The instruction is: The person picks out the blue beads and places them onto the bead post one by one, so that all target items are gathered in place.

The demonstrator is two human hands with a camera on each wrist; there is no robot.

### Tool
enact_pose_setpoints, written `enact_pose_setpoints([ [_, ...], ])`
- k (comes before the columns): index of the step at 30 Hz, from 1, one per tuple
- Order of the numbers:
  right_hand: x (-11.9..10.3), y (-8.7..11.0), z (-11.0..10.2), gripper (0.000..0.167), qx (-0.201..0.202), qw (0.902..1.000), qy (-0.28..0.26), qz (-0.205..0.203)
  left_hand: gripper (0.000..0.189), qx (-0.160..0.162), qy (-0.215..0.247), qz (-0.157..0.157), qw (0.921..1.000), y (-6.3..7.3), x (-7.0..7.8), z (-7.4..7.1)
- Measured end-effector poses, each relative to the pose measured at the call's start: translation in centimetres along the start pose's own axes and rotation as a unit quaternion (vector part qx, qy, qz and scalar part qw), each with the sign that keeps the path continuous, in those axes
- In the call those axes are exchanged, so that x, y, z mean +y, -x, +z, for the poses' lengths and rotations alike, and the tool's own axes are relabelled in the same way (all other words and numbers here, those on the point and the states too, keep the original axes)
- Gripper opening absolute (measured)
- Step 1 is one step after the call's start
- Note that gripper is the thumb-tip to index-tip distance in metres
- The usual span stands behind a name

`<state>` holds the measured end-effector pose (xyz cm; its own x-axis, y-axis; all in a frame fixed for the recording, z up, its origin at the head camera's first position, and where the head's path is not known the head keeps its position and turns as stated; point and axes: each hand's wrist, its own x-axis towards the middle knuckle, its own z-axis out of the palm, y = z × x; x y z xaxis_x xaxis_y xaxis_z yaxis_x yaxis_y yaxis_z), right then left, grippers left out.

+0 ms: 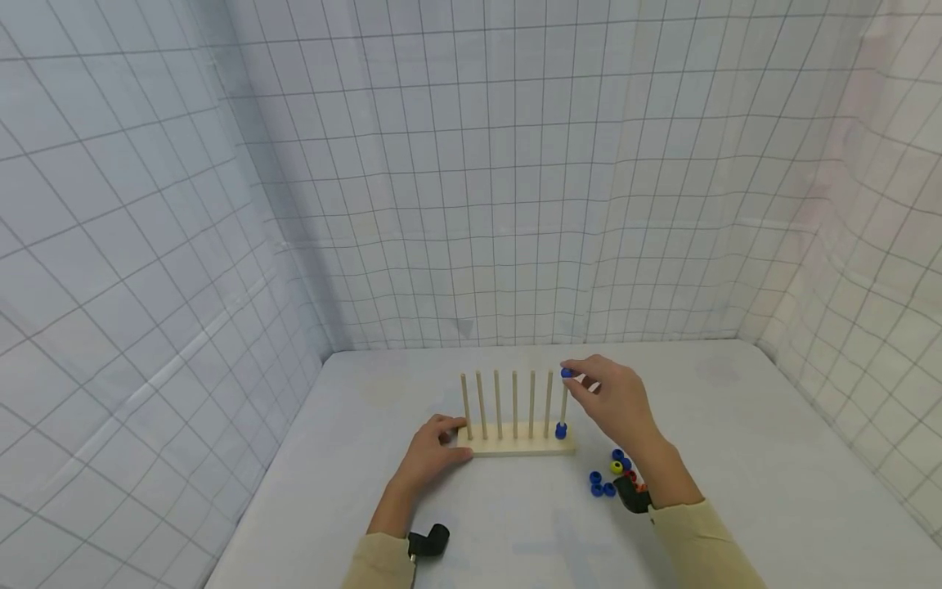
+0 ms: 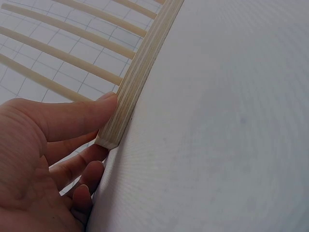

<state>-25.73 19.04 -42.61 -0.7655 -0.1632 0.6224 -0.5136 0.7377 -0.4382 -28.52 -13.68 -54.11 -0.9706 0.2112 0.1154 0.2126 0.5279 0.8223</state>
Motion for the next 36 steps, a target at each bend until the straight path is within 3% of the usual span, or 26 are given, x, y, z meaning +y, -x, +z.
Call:
enact_pose_setpoints([
  [11,-0.18,0.11,0.21,0.023,0.018,0.9996,-0.014,-0.013,0.056,0.002,0.003,-0.004,1.0,0.05,-0.01,-0.04],
  [28,0.18,0.74,0.6,0.022,0.0,0.9948,-0.074,0.07,0.057,-0.004,0.005,0.004,1.0,0.18,0.13,-0.07],
  [36,0.06,0.83,0.79,0.021,0.001,0.9919,-0.097,0.082,0.057,-0.003,0.008,0.006,0.9999,0.15,0.12,-0.16],
])
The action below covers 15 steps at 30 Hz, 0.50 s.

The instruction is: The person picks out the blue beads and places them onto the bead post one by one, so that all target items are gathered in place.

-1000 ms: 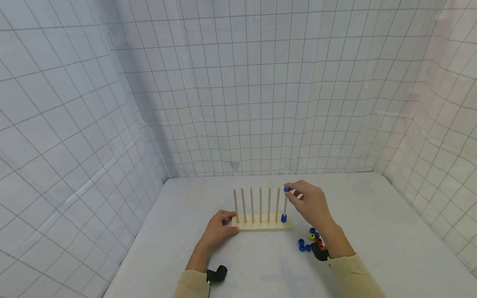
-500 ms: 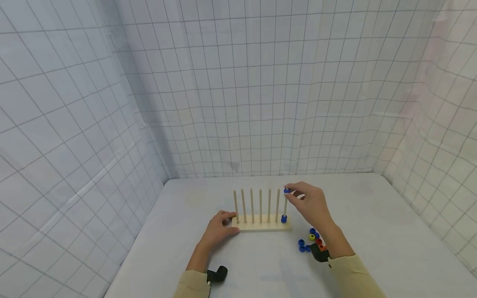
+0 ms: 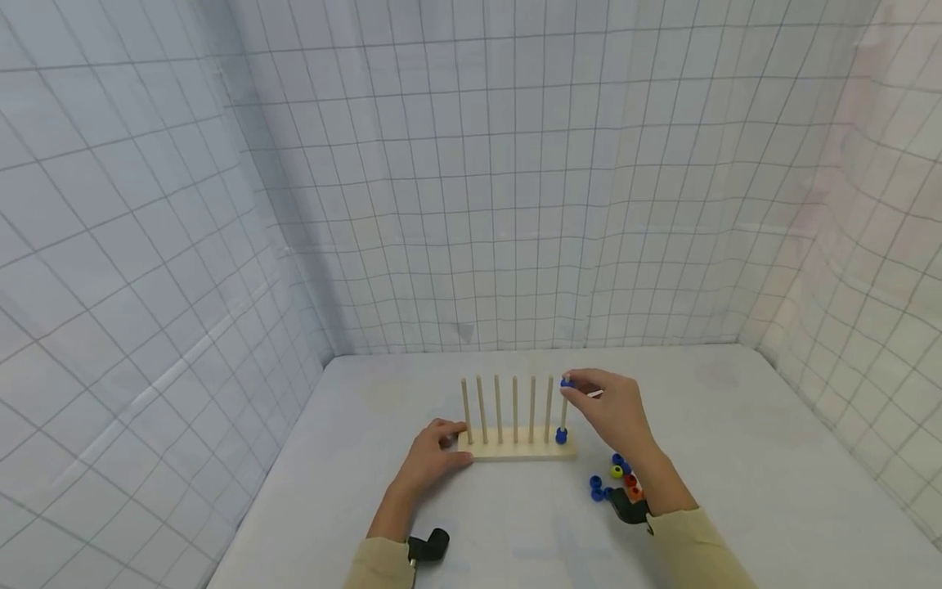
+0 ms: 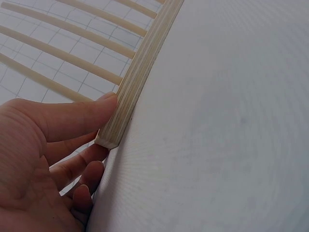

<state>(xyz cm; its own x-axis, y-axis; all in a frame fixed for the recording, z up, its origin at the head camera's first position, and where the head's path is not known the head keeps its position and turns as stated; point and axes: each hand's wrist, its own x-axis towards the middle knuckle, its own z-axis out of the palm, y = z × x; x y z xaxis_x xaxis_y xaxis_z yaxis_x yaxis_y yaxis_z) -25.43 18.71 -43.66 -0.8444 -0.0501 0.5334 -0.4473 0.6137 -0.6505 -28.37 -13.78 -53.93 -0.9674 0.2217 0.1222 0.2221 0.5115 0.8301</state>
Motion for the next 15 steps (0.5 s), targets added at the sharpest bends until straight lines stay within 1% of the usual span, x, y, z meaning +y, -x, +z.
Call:
enact_pose_setpoints([
  [10,0.1,-0.23,0.14,0.023,-0.008,0.9998,-0.004,0.017,0.056,0.006,-0.004,-0.003,1.0,-0.16,0.16,0.02],
  [15,0.08,-0.11,0.16,0.023,-0.015,0.9995,-0.008,0.028,0.057,0.004,-0.002,-0.002,1.0,-0.08,0.03,0.09],
])
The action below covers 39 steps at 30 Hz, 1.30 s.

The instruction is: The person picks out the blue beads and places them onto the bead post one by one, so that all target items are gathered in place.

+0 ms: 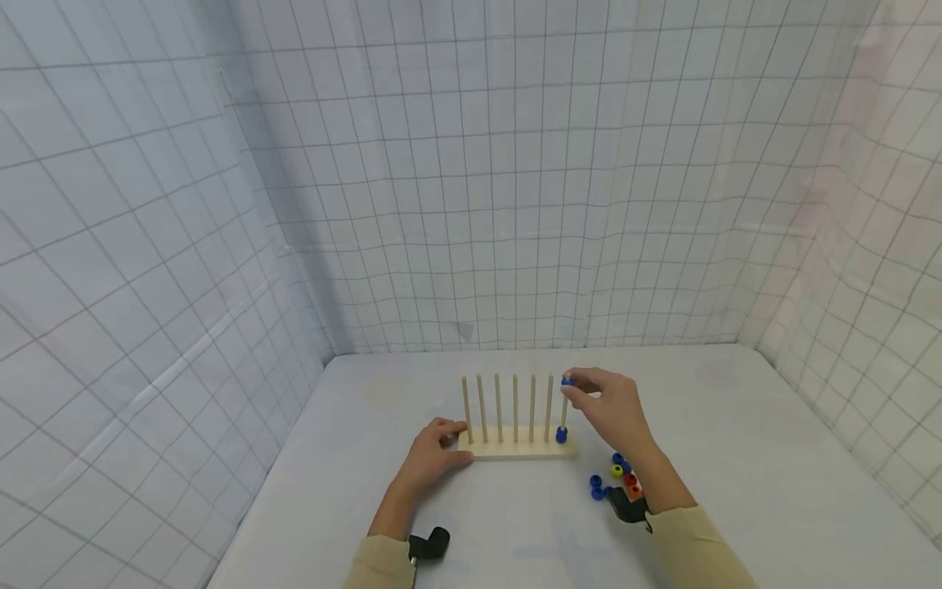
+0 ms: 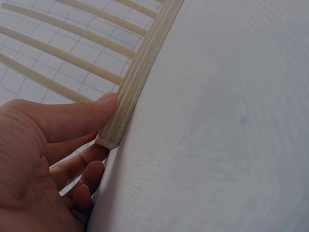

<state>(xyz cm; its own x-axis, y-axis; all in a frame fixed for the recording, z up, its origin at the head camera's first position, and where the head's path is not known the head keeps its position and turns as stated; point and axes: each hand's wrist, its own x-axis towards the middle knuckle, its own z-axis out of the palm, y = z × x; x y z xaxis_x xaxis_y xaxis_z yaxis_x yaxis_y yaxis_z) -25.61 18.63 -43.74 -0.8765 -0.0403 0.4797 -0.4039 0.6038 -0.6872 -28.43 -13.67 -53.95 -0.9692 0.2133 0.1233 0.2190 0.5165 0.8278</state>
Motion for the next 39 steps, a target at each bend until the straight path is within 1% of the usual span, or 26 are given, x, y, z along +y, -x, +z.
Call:
enact_pose_setpoints([
  [4,0.1,0.1,0.1,0.025,-0.004,0.9999,-0.01,-0.003,0.056,-0.001,-0.002,0.002,1.0,0.0,-0.1,0.0],
  [13,0.4,0.2,0.4,0.027,0.001,0.9999,-0.002,-0.011,0.056,-0.001,-0.007,0.002,1.0,-0.2,-0.2,0.0],
  [22,0.4,0.2,0.4,0.027,-0.004,1.0,0.002,0.0,0.056,0.0,-0.009,0.003,1.0,-0.1,0.0,0.0],
  [29,1.1,0.6,0.7,0.029,-0.007,0.9999,0.014,-0.001,0.056,0.001,-0.013,0.003,0.9999,0.0,0.1,0.0],
  [39,1.2,0.5,0.6,0.028,-0.015,0.9998,0.01,0.007,0.055,0.002,-0.017,0.004,0.9999,0.1,0.3,0.0],
])
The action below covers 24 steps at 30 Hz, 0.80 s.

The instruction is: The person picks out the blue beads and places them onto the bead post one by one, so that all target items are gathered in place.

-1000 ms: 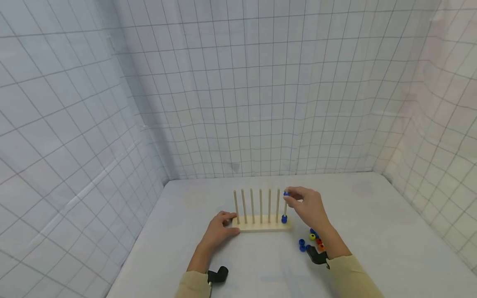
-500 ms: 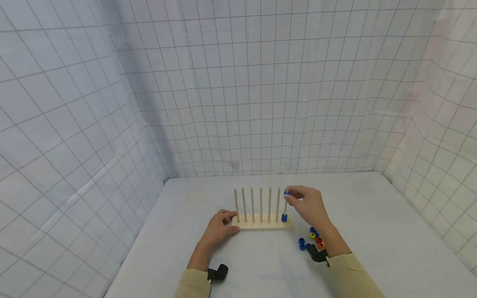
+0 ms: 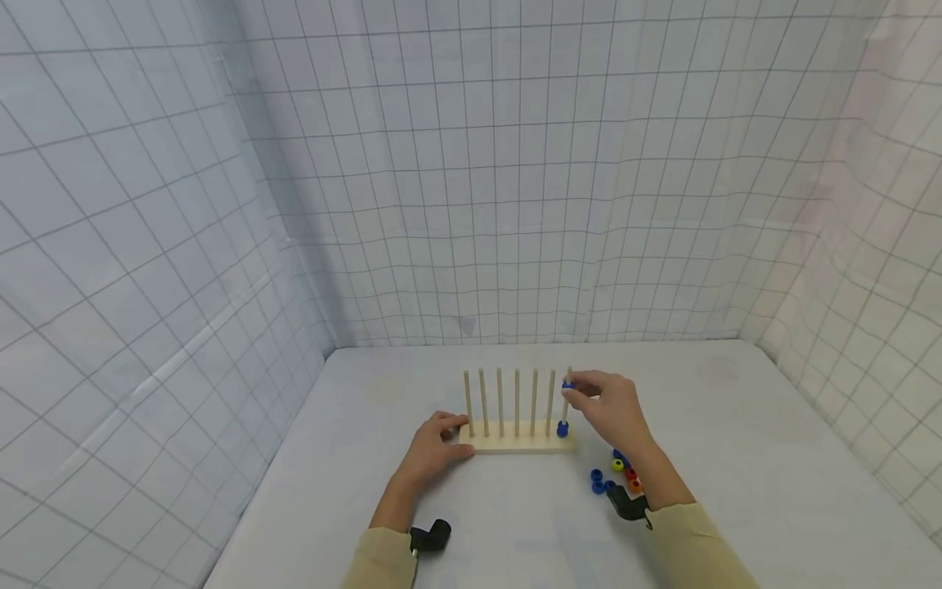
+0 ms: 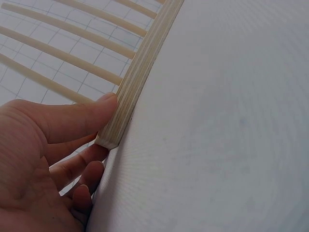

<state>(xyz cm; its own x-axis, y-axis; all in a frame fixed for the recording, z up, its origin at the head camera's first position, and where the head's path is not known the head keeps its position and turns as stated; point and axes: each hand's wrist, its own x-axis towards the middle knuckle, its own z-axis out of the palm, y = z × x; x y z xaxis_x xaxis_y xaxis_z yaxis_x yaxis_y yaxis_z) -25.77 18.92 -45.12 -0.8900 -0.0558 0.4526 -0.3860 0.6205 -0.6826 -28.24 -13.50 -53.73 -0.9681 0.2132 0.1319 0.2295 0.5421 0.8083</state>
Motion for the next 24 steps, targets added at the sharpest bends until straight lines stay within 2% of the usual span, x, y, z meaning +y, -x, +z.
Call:
enact_pose_setpoints([
  [10,0.0,0.1,0.0,0.028,-0.005,0.9999,0.007,0.009,0.055,0.0,0.003,-0.003,1.0,-0.1,0.0,0.2],
  [15,0.5,0.6,0.3,0.027,-0.016,0.9997,0.007,0.016,0.056,-0.002,-0.002,0.007,1.0,0.0,-0.1,0.1],
  [24,1.4,0.8,1.0,0.024,-0.037,0.9986,0.009,0.036,0.056,-0.003,-0.002,-0.006,1.0,0.0,0.1,0.0],
])
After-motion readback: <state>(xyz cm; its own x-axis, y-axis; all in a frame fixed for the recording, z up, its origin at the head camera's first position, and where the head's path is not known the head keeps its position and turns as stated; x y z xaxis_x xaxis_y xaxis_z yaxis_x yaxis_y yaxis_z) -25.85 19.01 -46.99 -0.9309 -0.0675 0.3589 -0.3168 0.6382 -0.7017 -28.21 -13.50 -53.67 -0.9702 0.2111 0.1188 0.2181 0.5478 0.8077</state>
